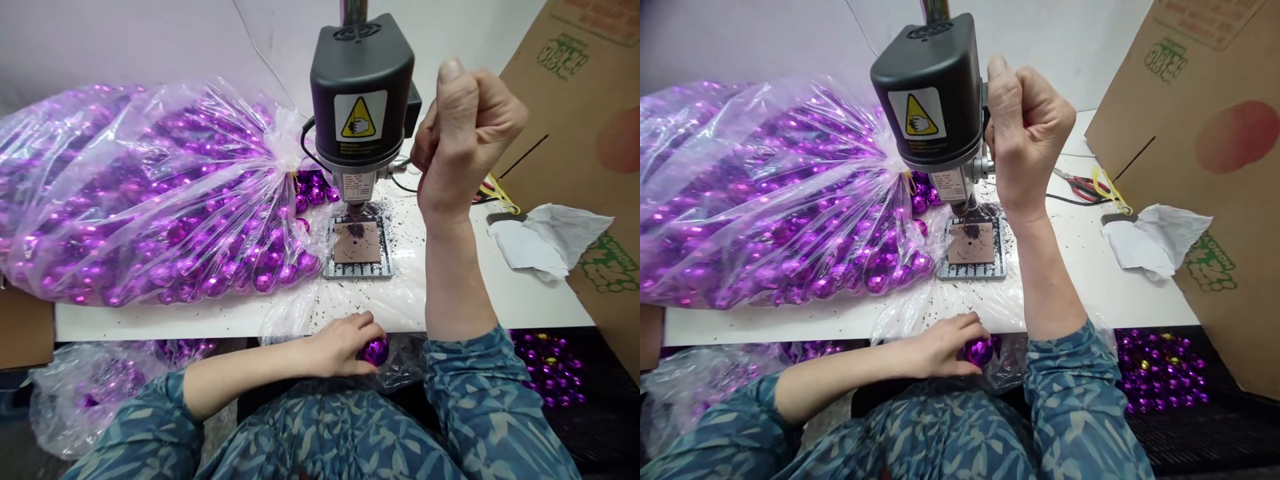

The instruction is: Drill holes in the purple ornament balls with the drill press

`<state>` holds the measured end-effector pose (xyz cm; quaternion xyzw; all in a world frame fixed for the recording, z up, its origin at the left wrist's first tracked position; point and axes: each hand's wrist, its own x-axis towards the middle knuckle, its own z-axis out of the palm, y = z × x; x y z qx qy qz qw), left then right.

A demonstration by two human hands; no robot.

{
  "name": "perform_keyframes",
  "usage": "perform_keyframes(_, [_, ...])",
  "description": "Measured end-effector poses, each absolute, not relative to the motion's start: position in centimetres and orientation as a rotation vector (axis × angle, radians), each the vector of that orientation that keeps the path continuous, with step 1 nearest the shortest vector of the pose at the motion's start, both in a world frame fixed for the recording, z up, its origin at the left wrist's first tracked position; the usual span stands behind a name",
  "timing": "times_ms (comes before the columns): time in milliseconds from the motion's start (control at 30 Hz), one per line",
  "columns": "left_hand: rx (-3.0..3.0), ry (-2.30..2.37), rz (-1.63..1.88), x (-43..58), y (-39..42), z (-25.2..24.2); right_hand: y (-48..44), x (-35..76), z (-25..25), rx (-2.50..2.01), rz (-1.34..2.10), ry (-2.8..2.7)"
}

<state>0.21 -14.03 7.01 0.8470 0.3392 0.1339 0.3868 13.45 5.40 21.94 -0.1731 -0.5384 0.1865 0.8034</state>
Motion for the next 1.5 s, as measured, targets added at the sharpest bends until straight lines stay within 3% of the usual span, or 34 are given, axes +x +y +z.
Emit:
perform_keyframes(133, [2.220, 0.949, 0.521, -1.2, -10.5, 6.8, 5.3, 13.6, 21.8, -0.445, 0.393, -1.168])
perform_keyframes(267, [2.112, 1.675, 0.805, -4.9, 0.7, 7.6, 5.3, 13.6, 21.5, -0.430, 0.375, -1.156])
perform_keyframes(367, [2.054, 2.052, 0.723, -6.9, 8.1, 7.7, 5.6, 13.4, 21.4, -0.395, 0.342, -1.134])
perform_keyframes(533, [2.180, 2.027, 0.483, -7.2, 12.8, 6.2, 5.7, 13.5, 21.0, -0.488, 0.270, -1.178])
perform_keyframes(700, [2.104, 2.014, 0.741, -7.3, 12.2, 6.1, 5.7, 13.7, 20.6, -0.540, 0.282, -1.220])
perform_keyframes(867, [1.929, 1.784, 1.135, -7.8, 6.3, 8.0, 5.3, 13.6, 20.8, -0.510, 0.271, -1.206])
perform_keyframes(1100, [1.340, 1.318, 1.143, -5.8, -0.8, 6.9, 5.2, 13.6, 20.8, -0.538, 0.239, -1.234])
perform_keyframes(1500, [1.330, 1.169, 1.182, -3.8, 1.6, 3.6, 4.5, 13.4, 20.9, -0.517, 0.225, -1.237])
